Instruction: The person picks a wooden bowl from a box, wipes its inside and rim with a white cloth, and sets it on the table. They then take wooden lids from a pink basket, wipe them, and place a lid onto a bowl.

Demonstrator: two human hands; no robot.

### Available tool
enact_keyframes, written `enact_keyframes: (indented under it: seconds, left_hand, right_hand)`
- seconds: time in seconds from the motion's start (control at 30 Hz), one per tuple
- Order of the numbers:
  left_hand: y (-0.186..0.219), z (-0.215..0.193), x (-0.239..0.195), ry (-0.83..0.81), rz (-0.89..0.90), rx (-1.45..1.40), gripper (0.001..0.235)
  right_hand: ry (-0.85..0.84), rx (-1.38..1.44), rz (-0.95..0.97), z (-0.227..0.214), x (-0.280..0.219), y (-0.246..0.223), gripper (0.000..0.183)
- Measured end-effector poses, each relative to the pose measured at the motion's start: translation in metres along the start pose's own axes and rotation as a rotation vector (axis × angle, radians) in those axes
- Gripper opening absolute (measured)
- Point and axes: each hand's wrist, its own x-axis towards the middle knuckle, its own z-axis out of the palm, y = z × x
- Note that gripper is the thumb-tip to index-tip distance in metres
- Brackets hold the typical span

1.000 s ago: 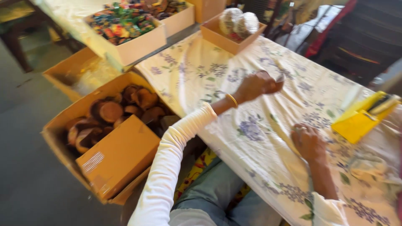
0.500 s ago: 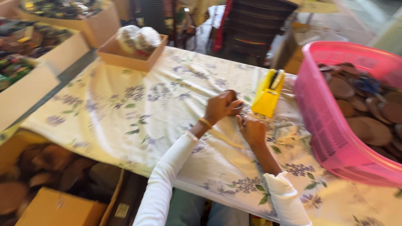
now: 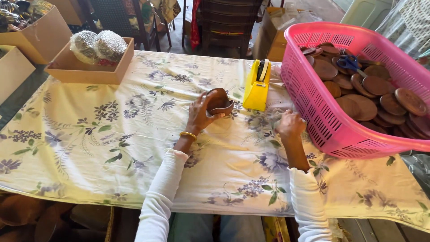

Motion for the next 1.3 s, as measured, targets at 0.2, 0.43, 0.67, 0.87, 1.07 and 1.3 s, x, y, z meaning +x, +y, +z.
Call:
enact_keyframes:
  seconds: [0.2,0.43,0.67,0.87,1.07,1.3]
  left_hand:
    - [-0.006,-0.001,-0.003,-0.054,-0.028,-0.098,0.06]
    - [-0.006,-0.006,-0.016,-0.017,-0.03,-0.125,0.06]
    - [0.007,-0.021,-0.015,-0.015,0.071,-0.073,0.078]
    - [-0.007,-0.004,-0.01,-0.13,-0.021,-0.156,0.137]
    - [-0.007,-0.004,-0.004,-0.213,-0.154,-0.108,0.124]
    - [-0.029,0.036,0.009,-0.194,-0.149,-0.494,0.112]
  right_hand:
    - [-0.05,0.088,0.047,-0.016,0.008,0.01,0.022]
    - [-0.27,0.638,0.146,-0.059,0.034,-0.039,0.032]
    - [-0.048,0.84,-0.145,-0.019,0.067,-0.092,0.028]
    - [-0.13,0.74,-0.562,0.011,0.03,-0.129,0.037]
    - [-0.181,0.586,-0.569,0.011,0.018,-0.125,0.048]
    - [-0.247,1.395,0.173,0.078,0.018,-0.102,0.043]
